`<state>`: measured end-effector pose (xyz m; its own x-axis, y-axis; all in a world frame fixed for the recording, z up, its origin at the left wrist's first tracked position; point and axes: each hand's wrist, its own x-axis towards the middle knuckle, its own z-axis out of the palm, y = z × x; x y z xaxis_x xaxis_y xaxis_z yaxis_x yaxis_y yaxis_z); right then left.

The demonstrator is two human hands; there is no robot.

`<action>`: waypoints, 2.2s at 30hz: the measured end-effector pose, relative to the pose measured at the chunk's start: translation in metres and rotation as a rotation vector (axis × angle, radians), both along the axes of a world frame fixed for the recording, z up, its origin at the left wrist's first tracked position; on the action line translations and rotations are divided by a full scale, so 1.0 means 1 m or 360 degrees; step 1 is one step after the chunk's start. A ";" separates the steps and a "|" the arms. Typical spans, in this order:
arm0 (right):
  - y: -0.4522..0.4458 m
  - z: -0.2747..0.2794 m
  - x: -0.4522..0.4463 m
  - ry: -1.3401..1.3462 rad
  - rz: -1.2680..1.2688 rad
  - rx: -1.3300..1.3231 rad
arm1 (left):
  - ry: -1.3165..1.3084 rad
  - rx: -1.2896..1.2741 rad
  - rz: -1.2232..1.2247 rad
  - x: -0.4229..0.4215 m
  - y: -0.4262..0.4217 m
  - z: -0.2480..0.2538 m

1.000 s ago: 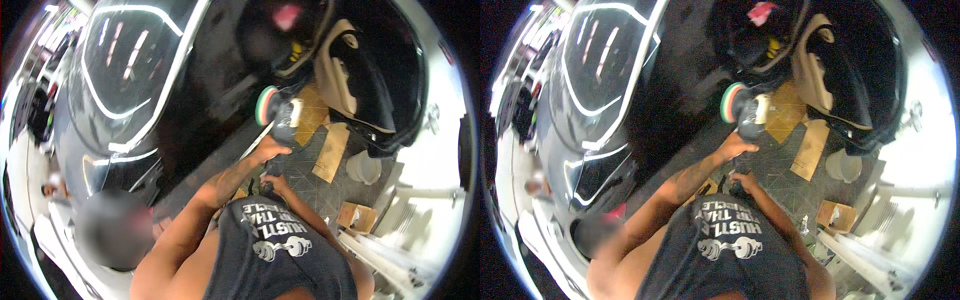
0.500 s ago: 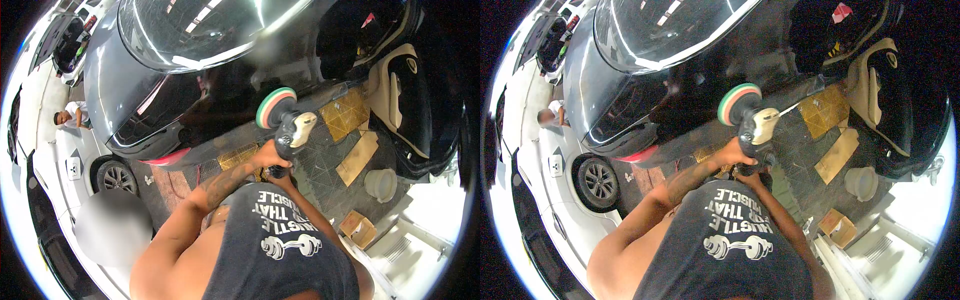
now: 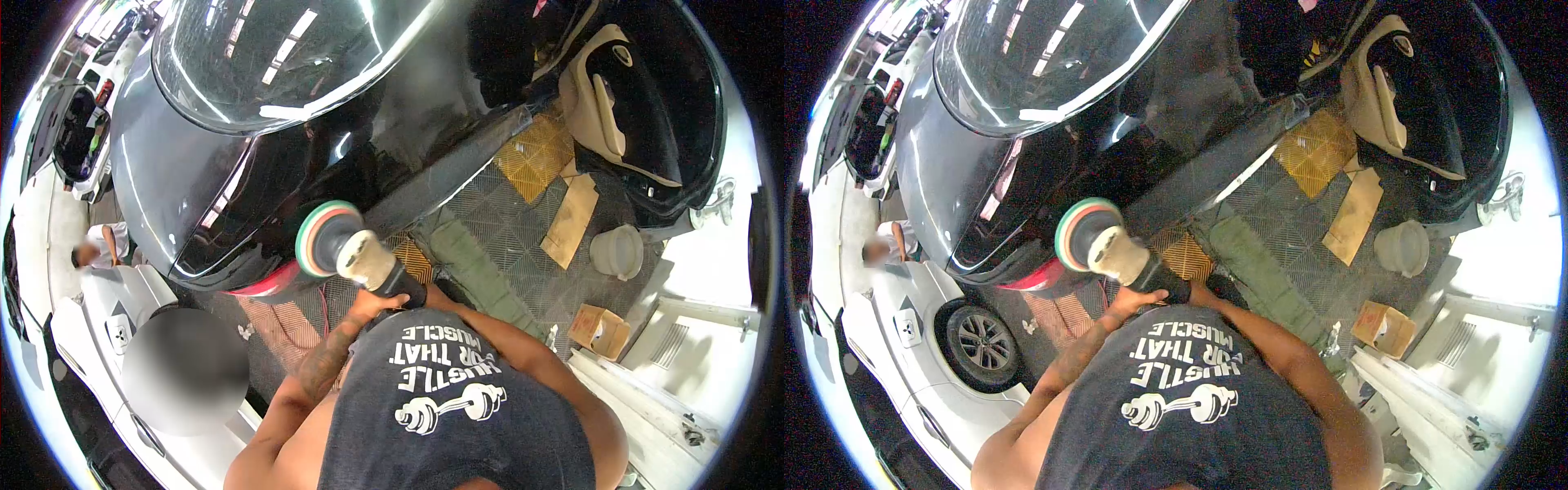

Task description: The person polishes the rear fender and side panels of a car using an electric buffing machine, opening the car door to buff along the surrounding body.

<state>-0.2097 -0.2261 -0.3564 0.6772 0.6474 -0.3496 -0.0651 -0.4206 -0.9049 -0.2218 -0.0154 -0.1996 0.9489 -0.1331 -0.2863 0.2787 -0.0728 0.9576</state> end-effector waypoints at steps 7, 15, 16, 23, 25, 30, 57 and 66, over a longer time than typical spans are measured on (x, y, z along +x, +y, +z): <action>-0.054 0.046 0.022 0.0374 -0.0356 0.0088 | -0.0095 -0.0267 -0.0299 0.092 -0.069 0.038; -0.065 0.100 0.063 0.0635 -0.0832 0.0231 | -0.0018 -0.0220 -0.0550 0.177 -0.125 0.054; -0.063 0.106 0.062 0.0698 -0.0844 0.0244 | -0.0032 -0.0218 -0.0572 0.174 -0.121 0.056; 0.027 0.088 0.000 0.0293 -0.0863 0.0376 | -0.0074 -0.0223 -0.0678 0.111 -0.035 0.048; 0.055 0.060 -0.023 0.0209 -0.0739 0.0501 | -0.0015 -0.0328 -0.0657 0.087 -0.002 0.048; 0.107 0.096 -0.055 0.0092 -0.0641 0.0008 | -0.0239 -0.0031 -0.0615 0.025 0.073 0.040; -0.042 0.162 0.056 0.0324 -0.1538 0.0425 | 0.0177 -0.0511 -0.0605 0.196 -0.142 0.087; 0.010 0.143 0.012 0.0295 -0.1254 0.0350 | 0.0115 -0.0521 -0.0544 0.134 -0.064 0.087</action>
<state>-0.1979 -0.2165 -0.2135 0.9040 0.0753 -0.4208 -0.4217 -0.0049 -0.9067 -0.0877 -0.0793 -0.1124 0.8143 -0.5281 -0.2409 0.3580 0.1303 0.9246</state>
